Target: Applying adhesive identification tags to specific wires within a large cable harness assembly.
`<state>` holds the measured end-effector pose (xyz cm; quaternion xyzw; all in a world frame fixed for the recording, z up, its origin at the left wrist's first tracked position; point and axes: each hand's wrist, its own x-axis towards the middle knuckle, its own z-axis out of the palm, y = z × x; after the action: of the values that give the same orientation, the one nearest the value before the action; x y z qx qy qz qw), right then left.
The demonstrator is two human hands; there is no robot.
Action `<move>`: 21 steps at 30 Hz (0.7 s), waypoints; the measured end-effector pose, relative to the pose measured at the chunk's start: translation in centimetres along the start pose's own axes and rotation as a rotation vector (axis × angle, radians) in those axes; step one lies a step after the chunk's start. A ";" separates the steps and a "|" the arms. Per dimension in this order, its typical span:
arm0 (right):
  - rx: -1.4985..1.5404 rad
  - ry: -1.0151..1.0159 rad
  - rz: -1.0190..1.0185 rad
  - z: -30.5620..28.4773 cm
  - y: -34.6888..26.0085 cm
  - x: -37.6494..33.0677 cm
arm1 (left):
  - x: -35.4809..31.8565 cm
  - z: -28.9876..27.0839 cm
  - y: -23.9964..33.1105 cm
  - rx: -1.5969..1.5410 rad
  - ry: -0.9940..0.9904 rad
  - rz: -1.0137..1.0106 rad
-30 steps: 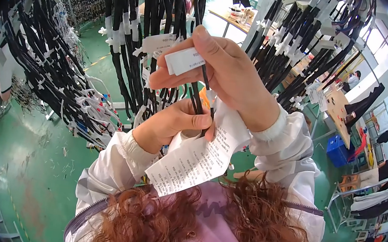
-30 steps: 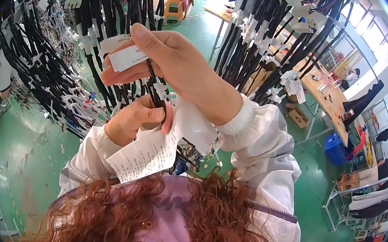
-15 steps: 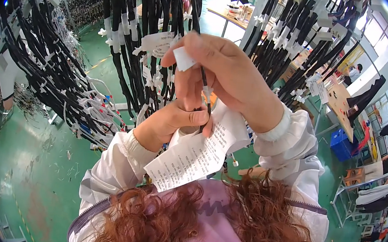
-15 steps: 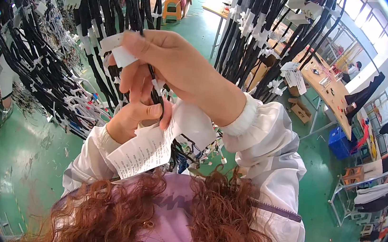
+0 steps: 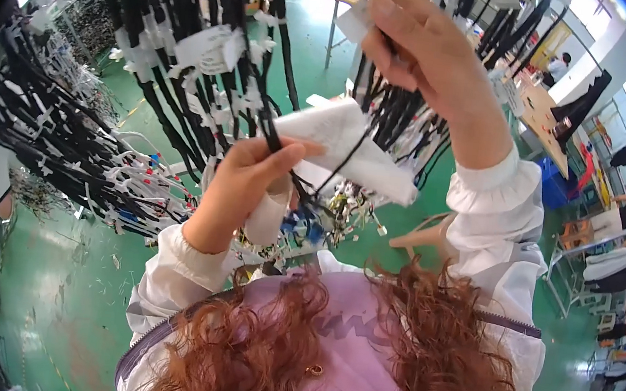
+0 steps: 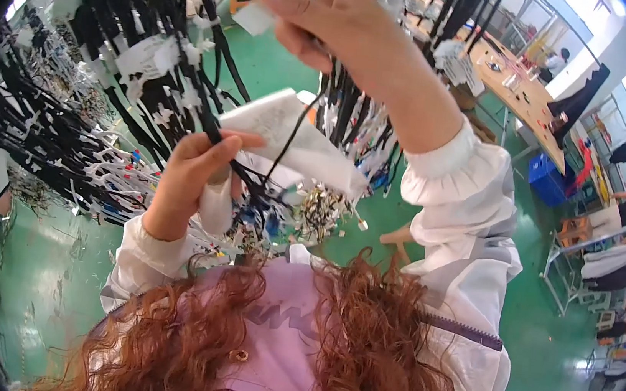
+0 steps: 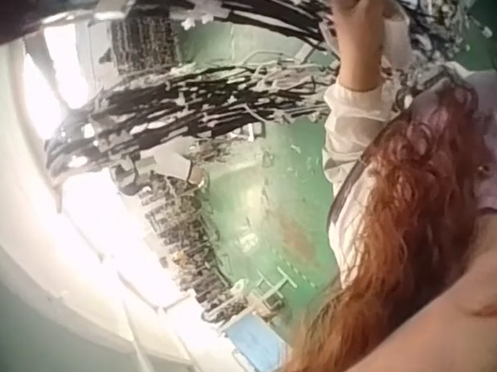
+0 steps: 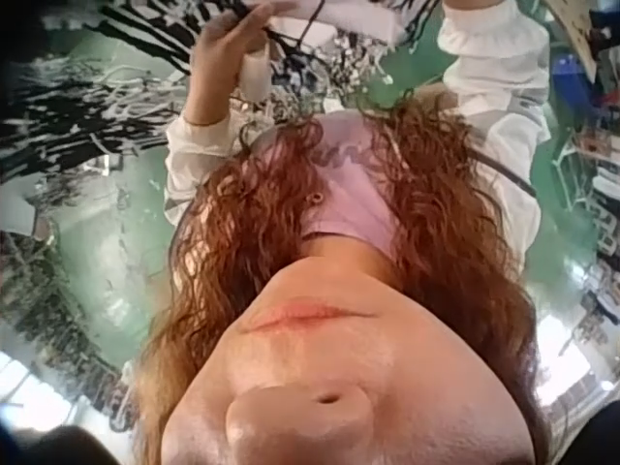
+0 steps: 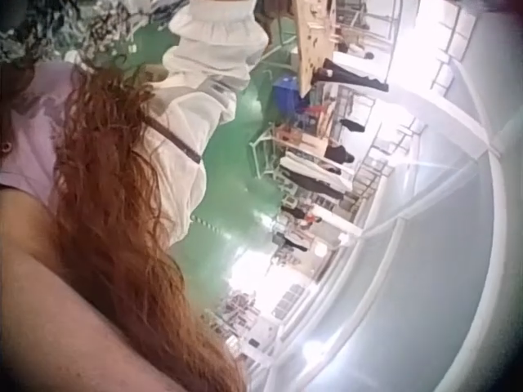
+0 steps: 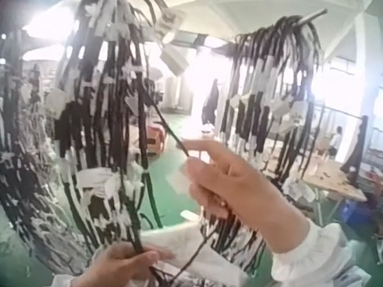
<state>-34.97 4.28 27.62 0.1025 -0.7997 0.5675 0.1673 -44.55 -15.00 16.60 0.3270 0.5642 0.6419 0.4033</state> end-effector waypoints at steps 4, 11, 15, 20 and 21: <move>0.197 -0.517 -0.513 -2.5 1.0 1.0 | 0.8 -0.8 -1.8 0.021 0.100 0.156; -0.941 0.460 -0.522 -0.3 4.6 -2.7 | 0.6 -0.2 -0.9 -0.012 0.039 0.105; -1.360 0.316 -0.618 5.3 4.5 -4.6 | -0.3 -1.3 -1.0 0.027 -0.005 0.107; -1.307 -0.005 -0.477 5.5 4.4 -4.5 | -1.1 -0.7 0.3 -0.034 -0.003 0.098; -1.175 0.011 -0.439 5.4 4.5 -4.6 | -1.1 -0.8 0.3 -0.027 -0.010 0.090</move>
<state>-33.13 0.62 20.33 0.1523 -0.9375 -0.0138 0.3126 -44.73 -16.38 16.81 0.3500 0.5382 0.6652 0.3812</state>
